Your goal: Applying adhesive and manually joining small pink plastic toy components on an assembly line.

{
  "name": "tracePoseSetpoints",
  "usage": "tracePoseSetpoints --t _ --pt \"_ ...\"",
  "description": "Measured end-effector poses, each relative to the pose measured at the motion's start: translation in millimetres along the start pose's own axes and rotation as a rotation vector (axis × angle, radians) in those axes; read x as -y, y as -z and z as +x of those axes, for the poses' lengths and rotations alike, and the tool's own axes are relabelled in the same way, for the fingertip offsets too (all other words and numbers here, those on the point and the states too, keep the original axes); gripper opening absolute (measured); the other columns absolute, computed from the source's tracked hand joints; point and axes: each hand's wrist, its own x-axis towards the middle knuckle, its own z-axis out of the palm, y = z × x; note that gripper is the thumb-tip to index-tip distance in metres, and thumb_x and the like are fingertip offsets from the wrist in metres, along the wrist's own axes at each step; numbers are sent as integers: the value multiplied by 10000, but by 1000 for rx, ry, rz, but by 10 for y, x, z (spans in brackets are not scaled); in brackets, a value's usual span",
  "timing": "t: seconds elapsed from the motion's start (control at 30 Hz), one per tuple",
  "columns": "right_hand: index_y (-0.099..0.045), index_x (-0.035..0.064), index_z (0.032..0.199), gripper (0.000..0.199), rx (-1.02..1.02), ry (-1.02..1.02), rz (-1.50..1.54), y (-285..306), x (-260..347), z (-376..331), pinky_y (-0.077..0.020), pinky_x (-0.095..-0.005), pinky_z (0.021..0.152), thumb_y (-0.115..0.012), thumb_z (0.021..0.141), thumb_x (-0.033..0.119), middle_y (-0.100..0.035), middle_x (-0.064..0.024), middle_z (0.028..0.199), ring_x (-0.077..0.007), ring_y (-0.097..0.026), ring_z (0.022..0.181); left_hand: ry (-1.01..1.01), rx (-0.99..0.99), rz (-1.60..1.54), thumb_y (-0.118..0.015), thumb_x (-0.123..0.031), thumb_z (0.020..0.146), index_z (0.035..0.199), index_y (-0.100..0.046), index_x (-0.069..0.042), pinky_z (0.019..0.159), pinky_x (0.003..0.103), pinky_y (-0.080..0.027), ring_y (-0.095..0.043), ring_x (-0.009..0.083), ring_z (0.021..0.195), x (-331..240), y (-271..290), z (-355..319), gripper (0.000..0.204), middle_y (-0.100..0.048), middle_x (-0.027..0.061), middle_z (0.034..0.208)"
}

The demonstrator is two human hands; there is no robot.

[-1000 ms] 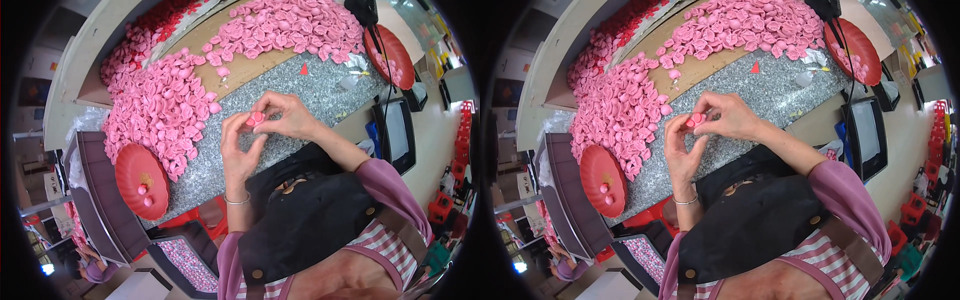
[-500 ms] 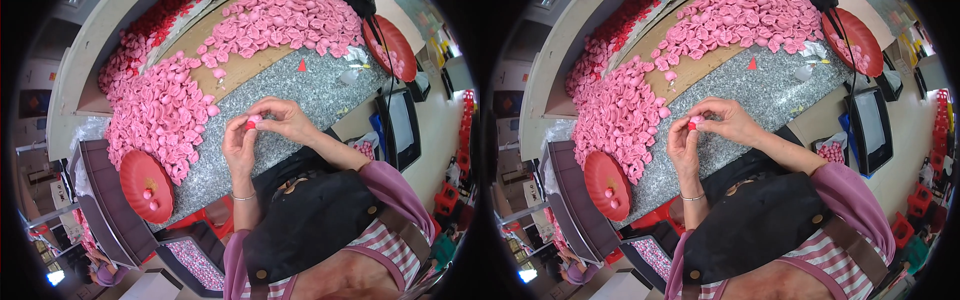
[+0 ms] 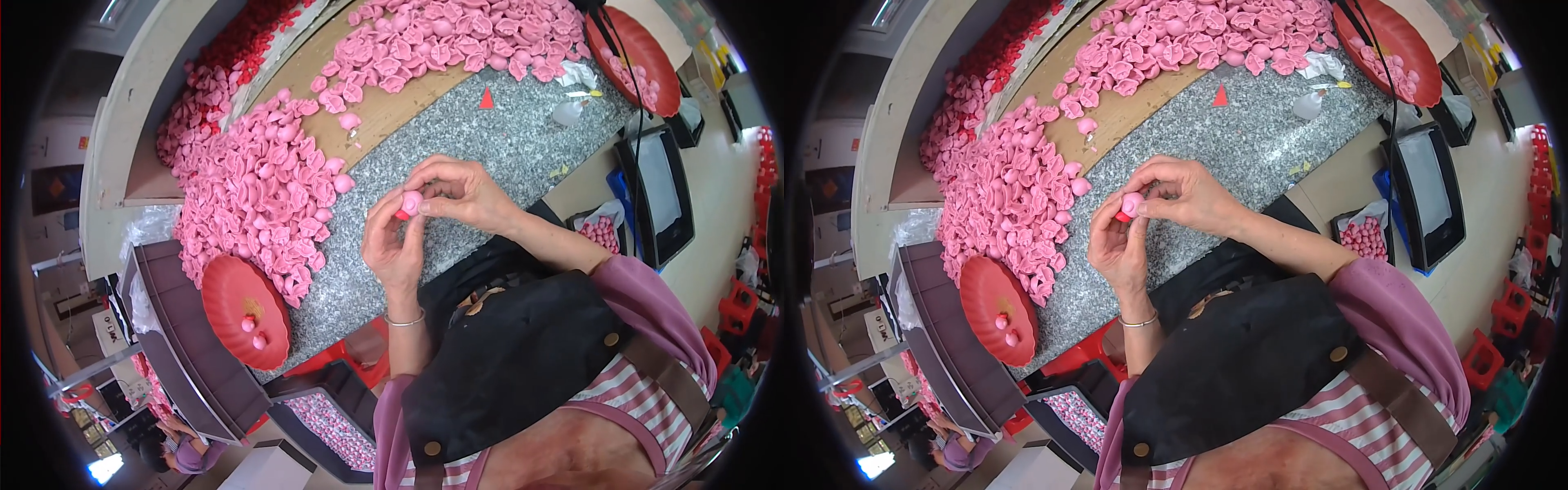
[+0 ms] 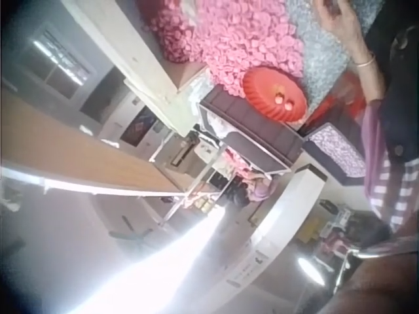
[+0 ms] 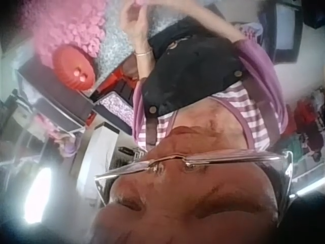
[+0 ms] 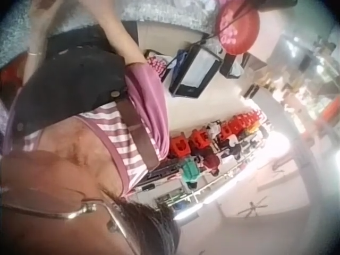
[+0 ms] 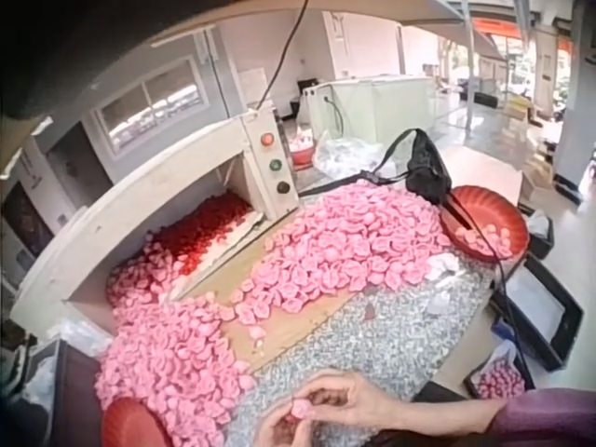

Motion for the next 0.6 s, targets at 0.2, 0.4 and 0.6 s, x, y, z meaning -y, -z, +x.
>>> tracePoseSetpoints --t 0.2,0.4,0.6 --pt "-612 -25 910 170 -26 -5 -25 -32 4 12 -490 -225 731 -679 759 13 -539 -50 955 -110 -588 833 -109 -1 108 -644 101 770 1058 -563 31 890 314 -483 -562 219 1041 47 23 -63 307 -549 178 1136" --pt "-598 -30 856 144 22 -77 58 0 34 6 -482 -225 707 -683 746 5 -537 -53 927 -101 -576 806 -126 -66 95 -709 97 691 963 -623 -5 825 323 -512 -617 245 956 4 -10 -87 303 -617 187 1046" --pt "-595 -31 843 124 44 -69 26 14 6 -24 -487 -230 710 -675 759 13 -535 -61 920 -113 -580 819 -153 -40 153 -710 96 691 945 -629 -5 810 318 -513 -621 241 942 -44 -11 -88 285 -626 188 1024"
